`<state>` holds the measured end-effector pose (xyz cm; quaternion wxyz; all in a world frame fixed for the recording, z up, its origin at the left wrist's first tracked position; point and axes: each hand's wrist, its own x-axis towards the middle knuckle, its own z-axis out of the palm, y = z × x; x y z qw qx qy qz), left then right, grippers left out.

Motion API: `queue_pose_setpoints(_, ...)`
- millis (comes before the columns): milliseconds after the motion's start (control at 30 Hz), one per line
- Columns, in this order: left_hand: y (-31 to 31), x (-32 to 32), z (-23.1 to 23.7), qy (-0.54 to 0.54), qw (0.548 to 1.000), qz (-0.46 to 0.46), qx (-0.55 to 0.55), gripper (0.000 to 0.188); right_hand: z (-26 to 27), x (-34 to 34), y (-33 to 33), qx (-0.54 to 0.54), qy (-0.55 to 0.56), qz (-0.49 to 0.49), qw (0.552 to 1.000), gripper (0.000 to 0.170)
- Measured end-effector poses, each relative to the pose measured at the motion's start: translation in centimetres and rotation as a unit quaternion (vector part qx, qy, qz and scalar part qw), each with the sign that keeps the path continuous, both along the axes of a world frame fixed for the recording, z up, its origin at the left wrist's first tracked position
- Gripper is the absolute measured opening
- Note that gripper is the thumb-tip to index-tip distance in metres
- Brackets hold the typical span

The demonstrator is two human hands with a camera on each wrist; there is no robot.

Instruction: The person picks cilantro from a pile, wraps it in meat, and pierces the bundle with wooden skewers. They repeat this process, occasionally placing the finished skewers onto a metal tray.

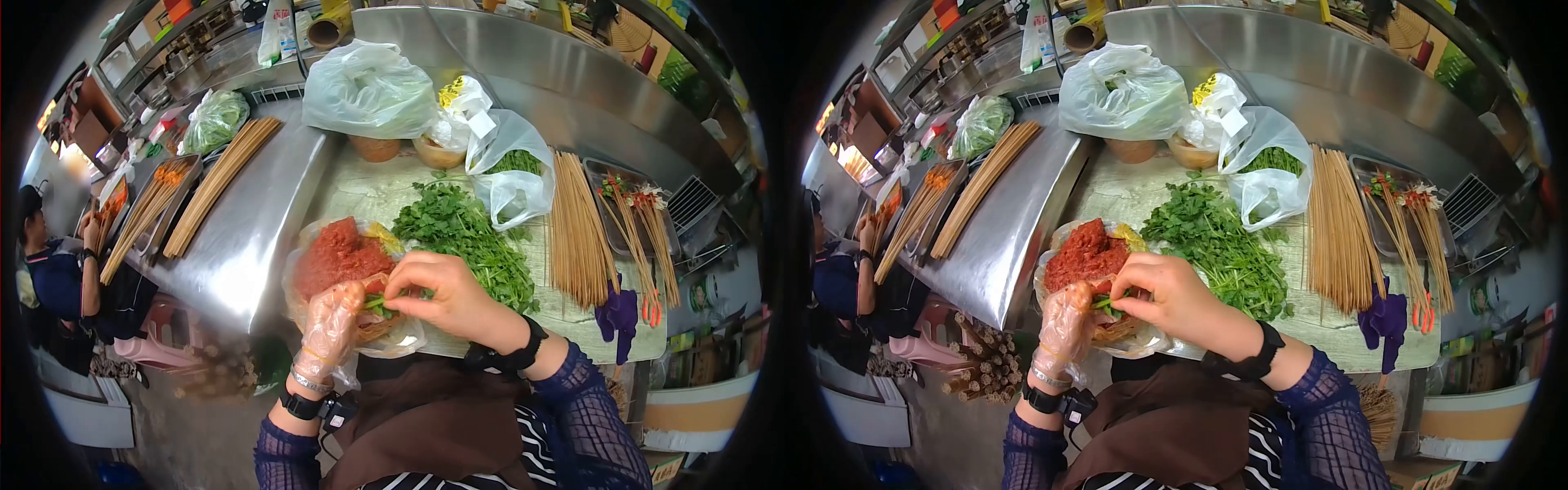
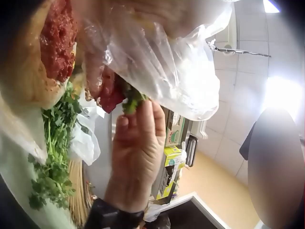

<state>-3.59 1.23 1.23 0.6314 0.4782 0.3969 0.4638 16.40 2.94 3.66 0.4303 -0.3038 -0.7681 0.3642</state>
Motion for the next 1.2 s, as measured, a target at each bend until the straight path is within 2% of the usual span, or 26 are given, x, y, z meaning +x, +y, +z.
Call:
queue_pose_setpoints(33,-0.4,0.4,0.6,-0.049,0.998,-0.001,-0.027,0.026,-0.4,-0.1,0.3,0.034,-0.003,-0.009,0.999,0.01)
queue_pose_setpoints(67,-0.5,0.3,0.3,-0.068,0.997,-0.004,-0.036,0.026,-0.5,-0.2,0.3,0.022,-0.001,-0.016,1.0,0.011)
queue_pose_setpoints(267,-0.6,0.7,-1.5,-0.118,0.991,0.002,-0.062,0.031,-1.3,0.1,0.4,0.032,0.0,-0.03,0.999,0.011)
queue_pose_setpoints(367,-0.7,1.3,-1.7,-0.111,0.991,0.021,-0.067,0.027,-2.1,0.1,0.3,0.069,-0.005,-0.064,0.996,0.012)
queue_pose_setpoints(467,0.2,0.8,-2.9,0.011,0.995,0.068,0.071,0.024,-1.3,2.6,-0.6,-0.08,0.053,-0.132,0.987,0.013)
queue_pose_setpoints(500,0.6,0.2,-3.5,0.062,0.989,0.086,0.101,0.023,-2.2,4.4,-0.3,-0.083,0.084,-0.162,0.98,0.014)
queue_pose_setpoints(567,1.0,0.1,-4.0,0.088,0.98,0.124,0.128,0.023,-3.5,9.1,0.3,-0.196,0.154,-0.226,0.942,0.014)
queue_pose_setpoints(600,1.2,0.0,-5.1,0.021,0.986,0.135,0.096,0.022,-4.0,11.7,0.8,-0.179,0.143,-0.275,0.934,0.013)
queue_pose_setpoints(667,1.2,0.9,-4.8,-0.054,0.984,0.149,0.085,0.031,-5.3,17.4,1.3,-0.131,0.009,-0.4,0.907,0.016)
queue_pose_setpoints(700,1.3,1.0,-5.5,-0.044,0.979,0.171,0.098,0.028,-6.0,19.9,1.7,-0.111,-0.056,-0.448,0.885,0.019)
queue_pose_setpoints(767,1.5,0.7,-8.1,0.009,0.965,0.222,0.136,0.026,-6.8,24.8,1.7,-0.035,-0.294,-0.512,0.807,0.022)
queue_pose_setpoints(800,1.3,0.8,-8.1,0.002,0.967,0.218,0.135,0.024,-7.2,26.6,1.9,0.002,-0.404,-0.53,0.745,0.024)
queue_pose_setpoints(900,0.8,1.3,-7.3,-0.019,0.97,0.209,0.124,0.02,-8.3,29.8,2.9,-0.195,-0.481,-0.521,0.678,0.029)
queue_pose_setpoints(933,0.7,1.3,-7.4,-0.022,0.971,0.209,0.114,0.02,-8.9,30.1,3.0,-0.177,-0.489,-0.536,0.665,0.028)
queue_pose_setpoints(1033,0.7,0.8,-7.8,0.026,0.971,0.206,0.12,0.022,-8.2,31.2,3.9,-0.237,-0.464,-0.502,0.69,0.027)
queue_pose_setpoints(1067,0.8,0.8,-7.8,0.039,0.971,0.202,0.124,0.023,-7.5,31.6,3.8,-0.308,-0.424,-0.48,0.703,0.021)
queue_pose_setpoints(1167,0.9,0.5,-8.3,0.061,0.967,0.201,0.142,0.023,-7.7,33.0,3.1,-0.358,-0.271,-0.501,0.739,0.016)
queue_pose_setpoints(1200,0.9,0.5,-8.5,0.067,0.966,0.201,0.148,0.023,-7.4,32.8,2.9,-0.353,-0.261,-0.503,0.744,0.016)
